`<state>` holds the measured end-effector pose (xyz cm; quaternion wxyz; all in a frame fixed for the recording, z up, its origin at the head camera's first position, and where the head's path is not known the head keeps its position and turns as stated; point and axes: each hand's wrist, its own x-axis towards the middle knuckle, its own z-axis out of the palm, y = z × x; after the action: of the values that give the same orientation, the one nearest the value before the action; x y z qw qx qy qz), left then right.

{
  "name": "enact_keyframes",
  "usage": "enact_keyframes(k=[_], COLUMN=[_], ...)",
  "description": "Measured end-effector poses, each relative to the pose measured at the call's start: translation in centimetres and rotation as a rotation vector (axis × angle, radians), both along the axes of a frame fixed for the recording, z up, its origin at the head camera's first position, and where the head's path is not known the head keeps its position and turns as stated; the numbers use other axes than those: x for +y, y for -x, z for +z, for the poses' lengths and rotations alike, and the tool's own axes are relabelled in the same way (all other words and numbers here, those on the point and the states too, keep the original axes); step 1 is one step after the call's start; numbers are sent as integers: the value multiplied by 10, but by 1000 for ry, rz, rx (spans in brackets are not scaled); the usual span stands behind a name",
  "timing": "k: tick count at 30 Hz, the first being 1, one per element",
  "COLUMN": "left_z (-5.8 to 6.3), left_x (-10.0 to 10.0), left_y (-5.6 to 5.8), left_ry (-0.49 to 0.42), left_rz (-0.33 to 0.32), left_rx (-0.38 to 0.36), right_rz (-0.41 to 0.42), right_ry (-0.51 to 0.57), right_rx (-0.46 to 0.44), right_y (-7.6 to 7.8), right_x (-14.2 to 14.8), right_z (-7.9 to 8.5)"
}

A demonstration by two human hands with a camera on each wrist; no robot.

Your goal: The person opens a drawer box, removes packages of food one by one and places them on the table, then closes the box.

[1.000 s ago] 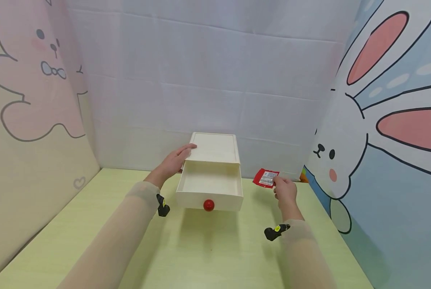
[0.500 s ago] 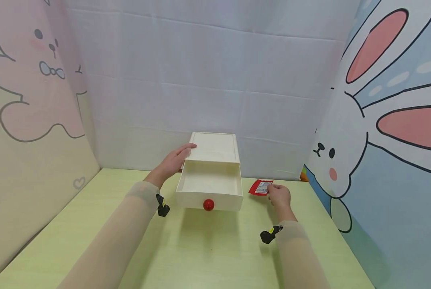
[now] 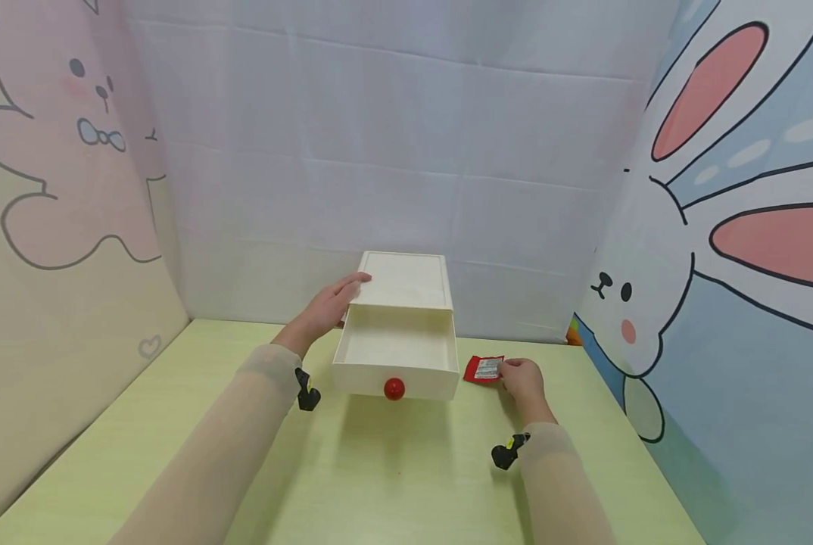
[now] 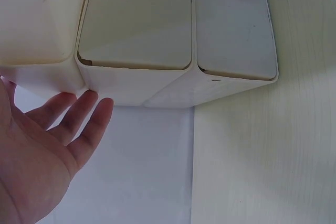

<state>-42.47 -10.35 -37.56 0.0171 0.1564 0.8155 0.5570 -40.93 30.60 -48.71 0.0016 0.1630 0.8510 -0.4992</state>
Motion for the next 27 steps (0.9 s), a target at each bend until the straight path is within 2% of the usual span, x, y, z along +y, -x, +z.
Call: enact_keyframes(k=[10, 16, 22, 27], left_z=[0, 0, 1, 0], left_x=[-1, 1, 2, 1], left_y=[-1, 0, -1, 0], left_ry=[-1, -9, 0, 5], left_rz=[2, 6, 10, 10], left_rx=[1, -6, -3, 3], right_rz=[8, 30, 72, 107], right_ry=[-59, -96, -104, -62], right_rx=[-31, 8, 45, 91], right_y=[-2, -4, -6, -12], right_x=[3, 5, 1, -9], right_z=[-2, 0, 12, 30])
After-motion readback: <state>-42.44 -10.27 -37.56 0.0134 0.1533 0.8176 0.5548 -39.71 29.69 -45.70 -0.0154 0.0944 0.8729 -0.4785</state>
